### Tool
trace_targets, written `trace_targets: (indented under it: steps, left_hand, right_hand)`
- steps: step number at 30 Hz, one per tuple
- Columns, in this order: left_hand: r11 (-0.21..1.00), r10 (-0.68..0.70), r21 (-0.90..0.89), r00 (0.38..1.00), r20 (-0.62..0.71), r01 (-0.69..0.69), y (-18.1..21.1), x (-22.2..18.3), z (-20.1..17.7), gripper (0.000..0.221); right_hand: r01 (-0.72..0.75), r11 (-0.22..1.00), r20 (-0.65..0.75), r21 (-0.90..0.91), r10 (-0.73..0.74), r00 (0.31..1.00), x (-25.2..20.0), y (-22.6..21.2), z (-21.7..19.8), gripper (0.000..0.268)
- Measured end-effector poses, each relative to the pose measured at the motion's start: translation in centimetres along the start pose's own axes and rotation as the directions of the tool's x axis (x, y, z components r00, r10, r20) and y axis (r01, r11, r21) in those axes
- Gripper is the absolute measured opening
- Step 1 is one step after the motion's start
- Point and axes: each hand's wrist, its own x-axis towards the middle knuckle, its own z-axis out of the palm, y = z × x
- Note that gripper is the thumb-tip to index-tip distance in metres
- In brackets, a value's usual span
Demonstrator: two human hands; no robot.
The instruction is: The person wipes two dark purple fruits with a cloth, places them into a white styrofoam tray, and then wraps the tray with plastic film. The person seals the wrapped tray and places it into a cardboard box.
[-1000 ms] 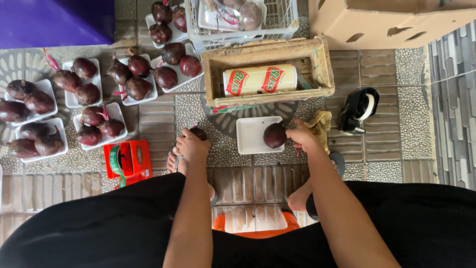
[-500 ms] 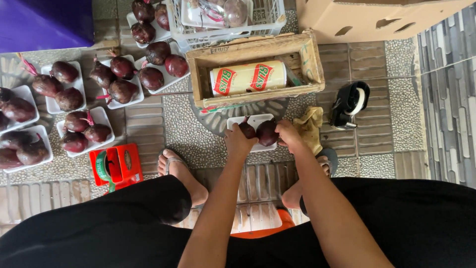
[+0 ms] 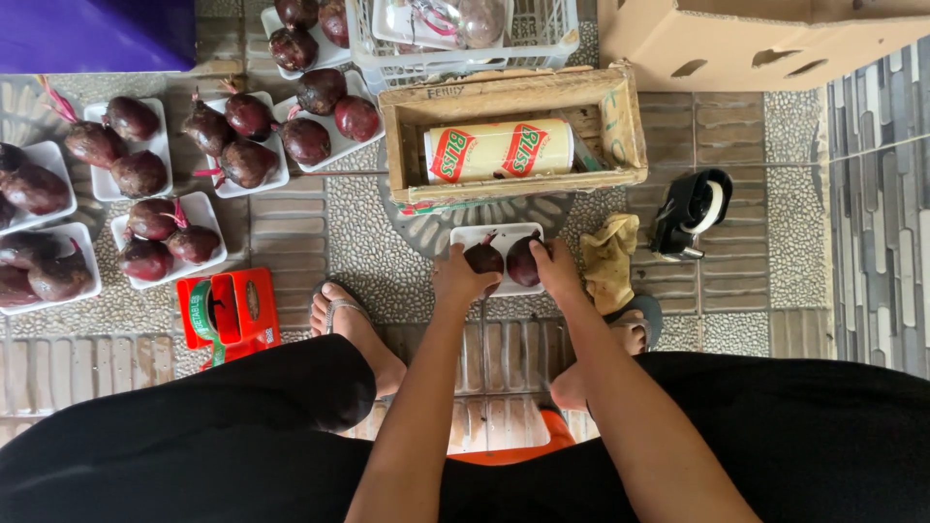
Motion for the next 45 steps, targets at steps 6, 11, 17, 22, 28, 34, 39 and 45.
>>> trace_targets:
  steps: [6,11,17,22,28,34,39,45]
  left_hand:
    - [0.995,0.001,-0.098,0.998,-0.055,-0.007,0.7,-1.7,-2.0,0.087]
    - [0.999,0.025,-0.037,0.996,-0.08,-0.028,-0.3,0.7,-3.2,0.09]
    - [0.989,-0.013,-0.148,0.999,-0.045,0.007,-1.4,1.8,-4.5,0.114]
    - [0.797,-0.179,-0.603,0.936,-0.303,-0.043,-0.3,5.0,-7.2,0.115]
    - [0.625,-0.249,-0.78,0.943,-0.22,-0.017,1.9,7.2,-9.8,0.059]
    - [0.848,-0.278,-0.523,0.913,-0.299,0.087,2.0,8.1,-8.9,0.032]
    - [0.871,-0.249,-0.488,0.905,-0.343,0.055,-0.7,9.1,-8.8,0.034]
    - [0.925,-0.256,-0.364,0.88,-0.4,0.104,-1.0,7.4,-8.4,0.057]
  right_hand:
    - [-0.016,0.996,-0.001,-0.088,0.016,1.0,-0.4,-1.3,0.6,0.076]
    - [0.019,0.999,-0.016,-0.051,-0.02,1.0,-1.7,-2.7,1.9,0.073]
    - [0.061,0.992,-0.189,0.112,-0.039,0.981,-0.9,-3.6,0.6,0.073]
    - [0.165,0.763,-0.46,0.624,0.189,0.868,3.2,-5.9,-5.6,0.08]
    - [0.024,0.885,-0.494,0.464,0.236,0.837,9.0,-5.6,-8.7,0.102]
    - [0.022,0.911,-0.558,0.413,0.233,0.797,11.9,-1.8,-7.5,0.093]
    - [-0.028,0.888,-0.54,0.459,0.304,0.785,8.0,-3.4,-6.7,0.087]
    - [-0.061,0.931,-0.555,0.361,0.267,0.788,5.1,-3.7,-6.6,0.088]
